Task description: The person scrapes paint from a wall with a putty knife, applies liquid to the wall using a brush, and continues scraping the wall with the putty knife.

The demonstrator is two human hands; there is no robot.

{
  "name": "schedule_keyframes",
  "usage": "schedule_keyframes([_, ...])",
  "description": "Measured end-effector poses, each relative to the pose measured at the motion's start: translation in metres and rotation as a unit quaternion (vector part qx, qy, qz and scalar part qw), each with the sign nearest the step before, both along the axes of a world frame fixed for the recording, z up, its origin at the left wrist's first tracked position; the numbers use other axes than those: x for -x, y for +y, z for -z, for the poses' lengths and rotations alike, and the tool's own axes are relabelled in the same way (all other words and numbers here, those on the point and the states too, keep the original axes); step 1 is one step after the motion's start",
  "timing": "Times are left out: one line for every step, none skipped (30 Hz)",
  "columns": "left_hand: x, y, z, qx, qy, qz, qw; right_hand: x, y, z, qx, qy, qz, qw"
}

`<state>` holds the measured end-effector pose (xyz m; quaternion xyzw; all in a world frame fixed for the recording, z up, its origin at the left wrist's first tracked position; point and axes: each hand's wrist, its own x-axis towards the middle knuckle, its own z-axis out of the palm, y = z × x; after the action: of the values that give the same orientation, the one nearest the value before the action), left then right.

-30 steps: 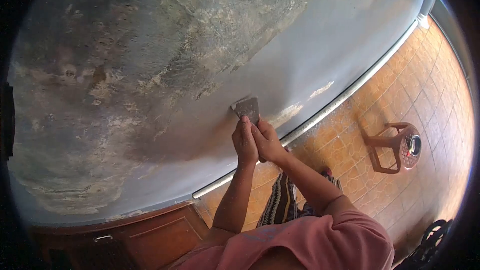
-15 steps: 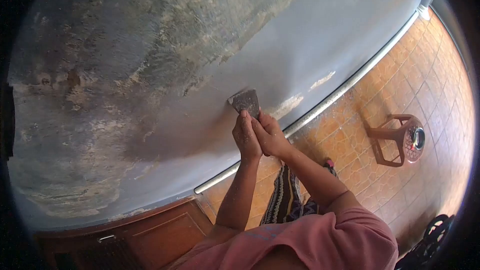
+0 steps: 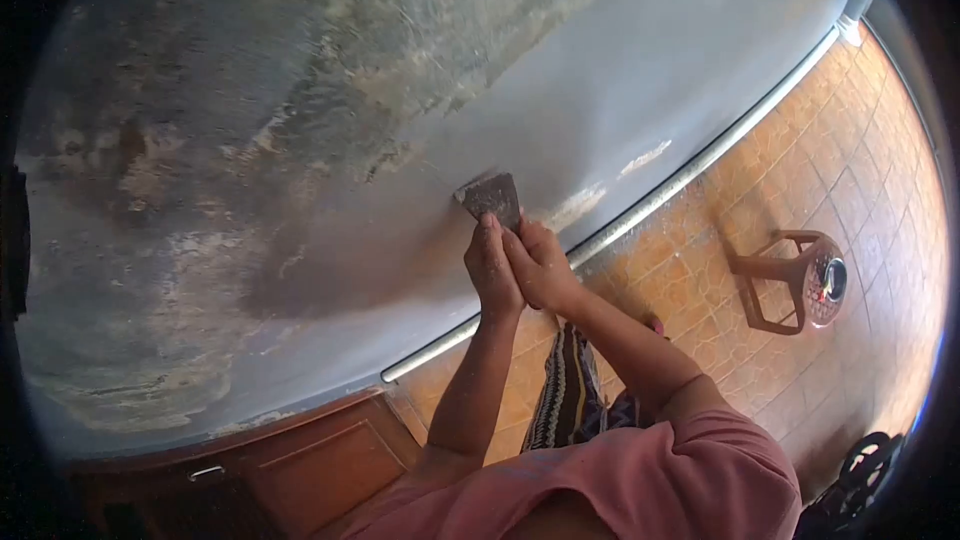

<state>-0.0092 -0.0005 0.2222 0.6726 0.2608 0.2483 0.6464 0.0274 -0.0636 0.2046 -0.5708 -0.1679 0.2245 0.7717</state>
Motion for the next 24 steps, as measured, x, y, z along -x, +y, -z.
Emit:
schedule_keyframes([0.003, -0.004, 0.005, 0.004, 0.007, -0.009, 1.0, 0.0, -0.011, -0.017, 0.01, -0.014, -0.011, 1.0])
schedule_keyframes([0.003, -0.007, 0.005, 0.002, 0.004, -0.019, 1.0, 0.006, -0.011, -0.006, 0.021, -0.011, 0.003, 1.0])
schedule_keyframes([0.0, -0.01, -0.001, -0.043, 0.0, -0.039, 0.998, 0.006, -0.006, -0.005, 0.026, -0.017, 0.019, 0.999])
schedule_keyframes([-0.005, -0.008, -0.009, -0.056, -0.001, -0.031, 0.998, 0.003, 0.0, -0.007, 0.029, -0.023, 0.034, 0.999])
schedule_keyframes([-0.007, -0.006, -0.018, -0.068, 0.0, -0.023, 0.997, 0.0, -0.007, -0.01, 0.008, -0.012, 0.009, 1.0])
schedule_keyframes([-0.005, -0.007, -0.034, -0.075, 0.01, -0.017, 0.997, -0.003, -0.009, -0.026, 0.013, -0.02, -0.004, 1.0])
schedule_keyframes([-0.01, -0.003, -0.049, -0.054, -0.021, -0.005, 0.998, -0.007, -0.009, -0.039, 0.018, -0.024, -0.019, 0.999])
schedule_keyframes([-0.011, -0.003, -0.052, -0.056, -0.019, -0.009, 0.998, -0.018, -0.005, -0.048, 0.016, -0.045, -0.028, 0.998])
schedule_keyframes([-0.011, -0.005, -0.056, -0.061, -0.02, -0.012, 0.998, -0.018, -0.004, -0.051, 0.012, -0.042, -0.011, 0.999])
schedule_keyframes([-0.009, -0.006, -0.059, -0.063, -0.017, -0.016, 0.998, -0.008, -0.007, -0.05, 0.009, -0.034, 0.004, 0.999])
schedule_keyframes([-0.011, -0.005, -0.065, -0.065, -0.02, -0.017, 0.998, -0.005, -0.007, -0.051, 0.005, -0.025, 0.02, 0.999])
schedule_keyframes([-0.015, -0.005, -0.071, -0.067, -0.025, -0.018, 0.997, -0.011, -0.005, -0.058, 0.011, -0.058, 0.03, 0.998])
schedule_keyframes([-0.016, -0.007, -0.076, -0.065, -0.023, -0.02, 0.997, -0.013, -0.006, -0.066, 0.02, -0.085, 0.037, 0.995])
schedule_keyframes([-0.012, -0.011, -0.079, -0.06, -0.013, -0.024, 0.998, -0.009, -0.008, -0.071, 0.033, -0.104, 0.043, 0.993])
schedule_keyframes([-0.013, -0.004, -0.091, -0.073, -0.013, 0.007, 0.997, -0.015, -0.005, -0.073, 0.013, -0.084, 0.017, 0.996])
schedule_keyframes([-0.007, -0.005, -0.091, -0.067, 0.011, 0.011, 0.998, -0.009, -0.008, -0.081, 0.02, -0.076, 0.025, 0.997])
schedule_keyframes([-0.01, -0.004, -0.094, -0.067, 0.02, 0.018, 0.997, -0.012, -0.009, -0.093, 0.021, -0.081, 0.038, 0.996])
schedule_keyframes([-0.014, -0.002, -0.098, -0.069, 0.027, 0.028, 0.997, -0.016, -0.009, -0.102, 0.021, -0.088, 0.054, 0.994])
schedule_keyframes([-0.012, -0.008, -0.088, -0.058, 0.0, 0.024, 0.998, -0.01, -0.012, -0.09, 0.057, -0.099, 0.08, 0.99])
schedule_keyframes([-0.014, -0.008, -0.083, -0.034, 0.005, 0.04, 0.999, -0.008, -0.012, -0.081, 0.038, -0.069, 0.084, 0.993])
schedule_keyframes([-0.015, -0.01, -0.08, -0.007, 0.013, 0.055, 0.998, -0.007, -0.012, -0.078, 0.023, -0.035, 0.086, 0.995])
schedule_keyframes([-0.011, -0.012, -0.076, 0.023, 0.028, 0.066, 0.997, -0.002, -0.014, -0.077, 0.01, 0.006, 0.086, 0.996])
schedule_keyframes([-0.01, -0.011, -0.069, 0.041, 0.019, 0.069, 0.997, -0.002, -0.021, -0.08, 0.03, 0.064, 0.047, 0.996])
schedule_keyframes([-0.011, -0.011, -0.07, 0.038, 0.019, 0.068, 0.997, -0.002, -0.018, -0.077, 0.013, 0.033, 0.062, 0.997])
